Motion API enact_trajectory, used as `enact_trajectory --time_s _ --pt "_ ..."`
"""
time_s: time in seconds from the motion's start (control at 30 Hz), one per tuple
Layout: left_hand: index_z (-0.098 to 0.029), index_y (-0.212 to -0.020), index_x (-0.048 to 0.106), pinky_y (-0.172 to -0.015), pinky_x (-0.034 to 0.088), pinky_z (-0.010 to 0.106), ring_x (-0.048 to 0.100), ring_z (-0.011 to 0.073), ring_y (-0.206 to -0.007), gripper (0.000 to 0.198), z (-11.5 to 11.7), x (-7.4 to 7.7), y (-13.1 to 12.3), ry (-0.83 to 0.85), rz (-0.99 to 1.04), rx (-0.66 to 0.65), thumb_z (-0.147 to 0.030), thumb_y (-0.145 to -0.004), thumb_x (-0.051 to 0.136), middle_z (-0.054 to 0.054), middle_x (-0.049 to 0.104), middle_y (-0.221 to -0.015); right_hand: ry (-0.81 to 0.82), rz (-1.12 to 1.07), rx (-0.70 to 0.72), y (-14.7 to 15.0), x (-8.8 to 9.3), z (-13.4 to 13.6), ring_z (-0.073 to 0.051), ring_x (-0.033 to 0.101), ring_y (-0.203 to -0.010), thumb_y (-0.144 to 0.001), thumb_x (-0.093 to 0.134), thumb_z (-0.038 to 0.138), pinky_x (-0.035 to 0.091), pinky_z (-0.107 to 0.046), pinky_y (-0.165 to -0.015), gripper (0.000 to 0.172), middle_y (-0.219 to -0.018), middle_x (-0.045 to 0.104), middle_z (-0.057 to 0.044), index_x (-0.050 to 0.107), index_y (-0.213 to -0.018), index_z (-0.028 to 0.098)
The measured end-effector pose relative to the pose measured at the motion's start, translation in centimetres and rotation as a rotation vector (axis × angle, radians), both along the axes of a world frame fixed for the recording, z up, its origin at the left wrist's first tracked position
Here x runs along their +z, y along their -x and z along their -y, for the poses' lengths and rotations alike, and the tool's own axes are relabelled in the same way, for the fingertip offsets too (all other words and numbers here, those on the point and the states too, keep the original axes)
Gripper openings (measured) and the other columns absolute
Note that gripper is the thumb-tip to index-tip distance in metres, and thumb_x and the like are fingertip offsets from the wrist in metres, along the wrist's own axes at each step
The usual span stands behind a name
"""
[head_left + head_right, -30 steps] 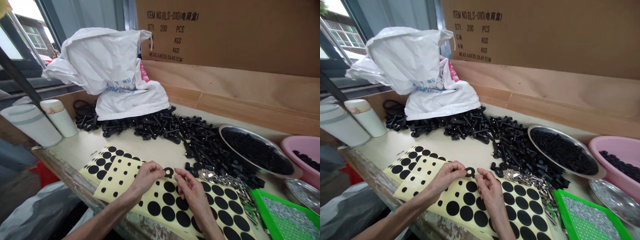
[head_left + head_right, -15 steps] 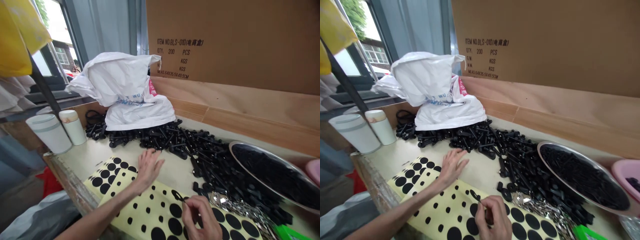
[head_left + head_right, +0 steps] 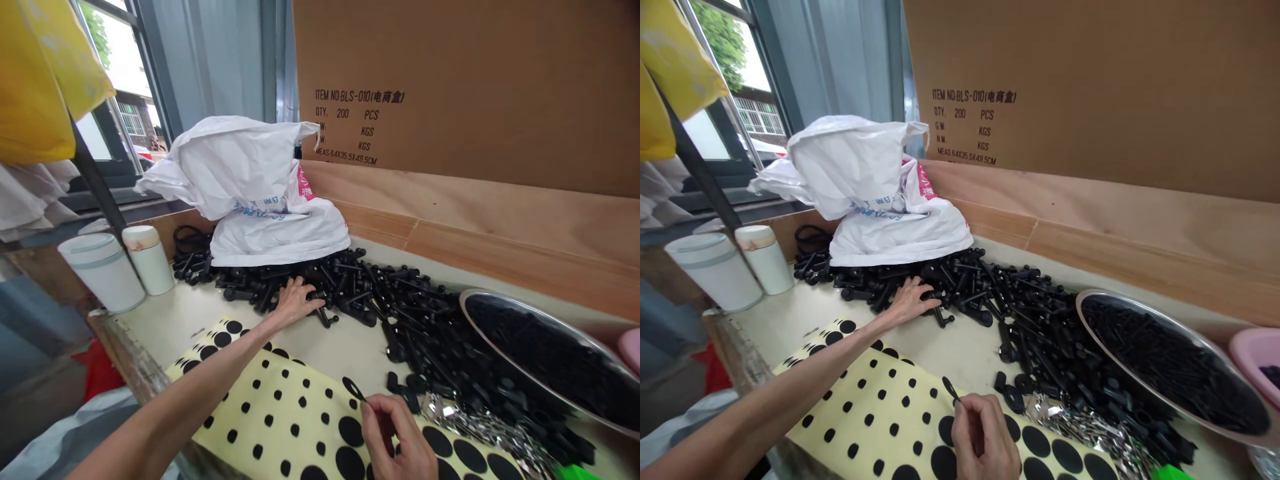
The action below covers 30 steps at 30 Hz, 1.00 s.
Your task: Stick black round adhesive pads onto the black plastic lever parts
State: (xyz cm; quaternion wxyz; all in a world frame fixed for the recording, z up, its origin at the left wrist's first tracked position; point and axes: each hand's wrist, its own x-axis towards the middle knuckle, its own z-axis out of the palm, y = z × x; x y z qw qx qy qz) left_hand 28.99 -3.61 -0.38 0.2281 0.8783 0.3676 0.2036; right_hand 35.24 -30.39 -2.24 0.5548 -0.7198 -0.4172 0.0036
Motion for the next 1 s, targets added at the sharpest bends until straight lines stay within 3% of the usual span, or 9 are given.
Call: enact_trajectory --time_s 0.13,0.27,0.4,0.53,0.67,0.77,0.83,0.93,1.0 --pt "-0.025 -0.119 0.060 -0.099 0.040 0.043 0.049 0.0265 -0.118 0.039 2.7 -1.5 1.7 0.084 0.102 -0.141 -0.031 -0.080 0.057 0.008 0.043 -0.135 0.038 0.011 0.016 -0.7 -0.3 0.0 -0.014 0.052 -0.053 -0.087 0.052 0.037 0.043 -0.025 -0.053 0.019 -0.068 0.058 0.000 0.058 -0.074 0.024" --pt "-0.025 -0.108 0.065 -0.095 0.043 0.036 0.057 0.0202 -0.106 0.033 3.7 -2.0 2.3 0.188 0.241 -0.267 -0.017 -0.077 0.056 0.004 0.058 -0.121 0.095 0.020 0.036 -1.7 -0.8 0.2 -0.015 0.055 -0.055 -0.086 0.054 0.039 0.045 -0.026 -0.056 0.020 -0.069 0.060 0.000 0.059 -0.075 0.023" --pt "-0.020 -0.117 0.058 -0.075 0.050 0.032 0.062 0.0167 -0.083 0.038 4.7 -0.8 2.9 0.305 0.397 -0.243 -0.022 -0.079 0.057 0.009 0.061 -0.115 0.086 -0.174 -0.034 -2.3 -1.0 0.4 -0.017 0.059 -0.064 -0.084 0.058 0.045 0.049 -0.028 -0.062 0.024 -0.074 0.062 -0.003 0.060 -0.082 0.022" --pt "-0.023 -0.134 0.037 -0.079 0.051 0.031 0.062 0.0164 -0.092 0.062 8.3 1.0 4.0 0.515 0.516 -0.371 -0.020 -0.077 0.062 0.010 0.059 -0.121 -0.069 -0.394 -0.002 -2.2 -0.7 -0.1 -0.019 0.061 -0.076 -0.082 0.062 0.044 0.053 -0.030 -0.067 0.038 -0.089 0.062 -0.006 0.054 -0.110 0.020" --pt "-0.021 -0.119 0.055 -0.085 0.050 0.032 0.059 0.0192 -0.101 0.046 13.2 1.5 4.5 0.713 0.543 -0.496 -0.010 -0.075 0.061 0.009 0.059 -0.120 -0.116 -0.361 0.180 -1.4 -0.2 -0.4 -0.017 0.058 -0.080 -0.080 0.066 0.035 0.054 -0.031 -0.068 0.062 -0.109 0.058 -0.008 0.037 -0.134 0.026" --pt "-0.023 -0.113 0.063 -0.097 0.044 0.036 0.054 0.0202 -0.111 0.047 15.9 0.8 4.3 0.506 0.513 -0.460 -0.001 -0.073 0.052 0.007 0.057 -0.118 -0.087 -0.401 0.221 -0.7 0.1 -0.4 -0.018 0.059 -0.081 -0.079 0.066 0.031 0.053 -0.032 -0.067 0.072 -0.103 0.060 -0.006 0.028 -0.139 0.026" --pt "-0.025 -0.120 0.058 -0.101 0.042 0.038 0.052 0.0201 -0.115 0.056 16.9 0.4 4.2 0.475 0.522 -0.426 0.001 -0.072 0.049 0.006 0.055 -0.124 -0.099 -0.438 0.229 -0.5 0.2 -0.4 -0.018 0.061 -0.081 -0.080 0.064 0.028 0.053 -0.031 -0.066 0.071 -0.096 0.061 -0.004 0.026 -0.140 0.026" --pt "-0.027 -0.135 0.042 -0.096 0.047 0.038 0.058 0.0206 -0.109 0.067 17.7 0.4 4.1 0.765 0.652 -0.327 -0.005 -0.074 0.057 0.009 0.049 -0.136 -0.137 -0.386 0.179 -0.5 0.4 -0.1 -0.018 0.061 -0.085 -0.081 0.062 0.024 0.053 -0.031 -0.071 0.068 -0.096 0.060 -0.003 0.027 -0.138 0.026" --pt "-0.025 -0.134 0.042 -0.090 0.051 0.037 0.060 0.0216 -0.107 0.060 17.8 0.7 4.1 1.026 0.798 -0.215 -0.014 -0.079 0.062 0.011 0.048 -0.138 -0.149 -0.287 0.124 -0.4 0.1 0.2 -0.018 0.061 -0.087 -0.081 0.063 0.023 0.052 -0.031 -0.073 0.068 -0.099 0.060 -0.004 0.027 -0.139 0.027"
